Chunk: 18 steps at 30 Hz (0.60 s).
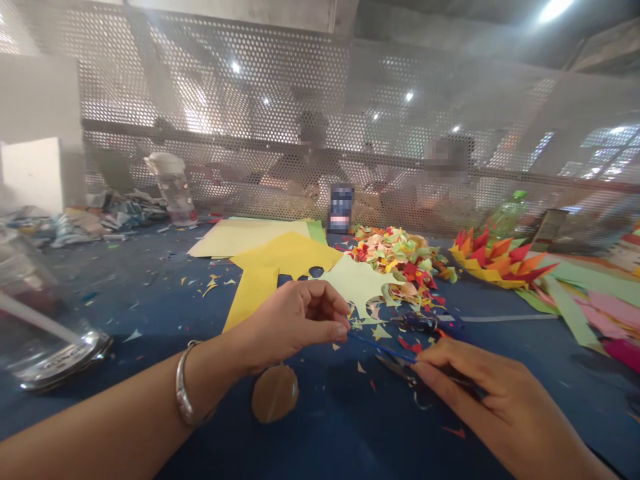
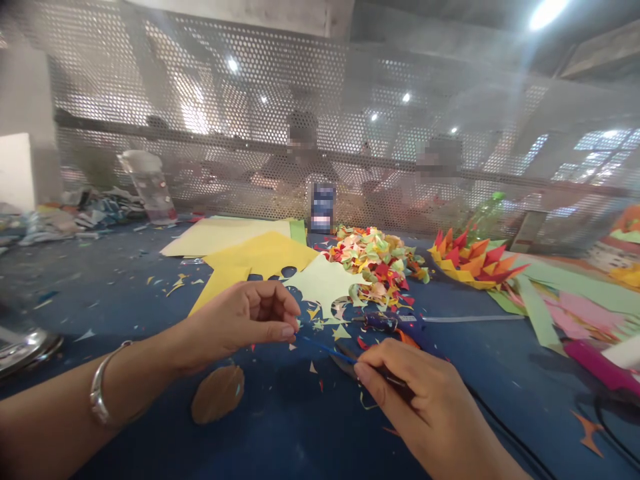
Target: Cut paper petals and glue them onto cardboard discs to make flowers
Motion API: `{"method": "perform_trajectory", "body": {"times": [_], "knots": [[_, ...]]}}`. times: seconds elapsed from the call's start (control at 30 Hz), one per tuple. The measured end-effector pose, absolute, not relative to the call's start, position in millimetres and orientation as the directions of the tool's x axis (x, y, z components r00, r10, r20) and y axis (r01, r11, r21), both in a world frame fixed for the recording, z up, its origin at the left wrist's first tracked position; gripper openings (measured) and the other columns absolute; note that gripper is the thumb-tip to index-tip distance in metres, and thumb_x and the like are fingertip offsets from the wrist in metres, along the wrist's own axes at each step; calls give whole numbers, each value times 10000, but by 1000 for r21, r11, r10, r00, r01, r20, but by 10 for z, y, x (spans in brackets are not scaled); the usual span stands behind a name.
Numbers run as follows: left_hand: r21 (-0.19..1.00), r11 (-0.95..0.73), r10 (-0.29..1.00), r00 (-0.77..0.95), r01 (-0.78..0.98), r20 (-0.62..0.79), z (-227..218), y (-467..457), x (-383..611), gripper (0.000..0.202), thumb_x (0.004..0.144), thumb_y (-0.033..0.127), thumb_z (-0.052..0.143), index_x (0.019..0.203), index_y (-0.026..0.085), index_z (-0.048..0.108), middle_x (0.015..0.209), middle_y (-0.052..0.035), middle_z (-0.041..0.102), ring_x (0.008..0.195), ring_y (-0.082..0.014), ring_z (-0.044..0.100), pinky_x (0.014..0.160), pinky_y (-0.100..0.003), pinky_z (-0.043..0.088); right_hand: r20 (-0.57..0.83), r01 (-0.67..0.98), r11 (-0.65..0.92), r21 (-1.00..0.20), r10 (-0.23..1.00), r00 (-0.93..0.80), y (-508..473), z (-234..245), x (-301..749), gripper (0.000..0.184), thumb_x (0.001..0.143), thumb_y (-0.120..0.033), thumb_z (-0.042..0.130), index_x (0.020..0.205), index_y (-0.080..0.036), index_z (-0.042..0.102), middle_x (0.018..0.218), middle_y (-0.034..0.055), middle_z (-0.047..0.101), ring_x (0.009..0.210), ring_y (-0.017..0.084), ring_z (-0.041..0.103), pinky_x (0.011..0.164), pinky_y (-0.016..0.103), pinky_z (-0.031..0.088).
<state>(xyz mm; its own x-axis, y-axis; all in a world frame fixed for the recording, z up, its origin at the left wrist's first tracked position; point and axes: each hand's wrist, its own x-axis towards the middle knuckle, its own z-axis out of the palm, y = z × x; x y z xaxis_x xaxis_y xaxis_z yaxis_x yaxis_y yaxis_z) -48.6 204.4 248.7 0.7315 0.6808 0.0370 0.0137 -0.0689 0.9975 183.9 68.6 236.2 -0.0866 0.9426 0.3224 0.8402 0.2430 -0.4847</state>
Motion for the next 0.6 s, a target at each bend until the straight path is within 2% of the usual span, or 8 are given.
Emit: {"method": "perform_trajectory", "body": {"times": [0.2,0.33,0.47,0.6], "knots": [[996,-83,823,565,14,61,2518,2184,-532,232,711,218,762,875,153,612,752,7,662,712,-118,632,749,-285,500,322,850,191,-490,946,-27,707,2380,1879,302,960,-403,470,766,-244,638,637,-23,638,542,141,602,511,220,471],[994,-105,845,529,22,77,2491,2224,-539,231,753,228,739,928,156,607,764,8,661,749,-125,654,770,-284,509,285,886,147,-440,958,-17,750,2365,1869,318,949,-404,484,721,-240,632,601,-31,625,526,137,594,471,211,449],[996,-82,830,555,22,56,2475,2175,-518,283,751,217,736,986,141,597,803,-18,671,761,-138,655,774,-299,519,276,936,94,-340,961,4,765,2290,1841,355,964,-403,442,703,-231,610,601,-22,624,525,148,601,493,239,449],[998,-57,807,589,10,41,2468,2111,-495,368,713,208,765,1026,139,583,853,-36,673,778,-150,647,769,-311,517,297,973,122,-198,953,-60,761,2218,1824,347,974,-384,422,739,-224,621,651,6,650,570,172,628,548,276,464]]}}
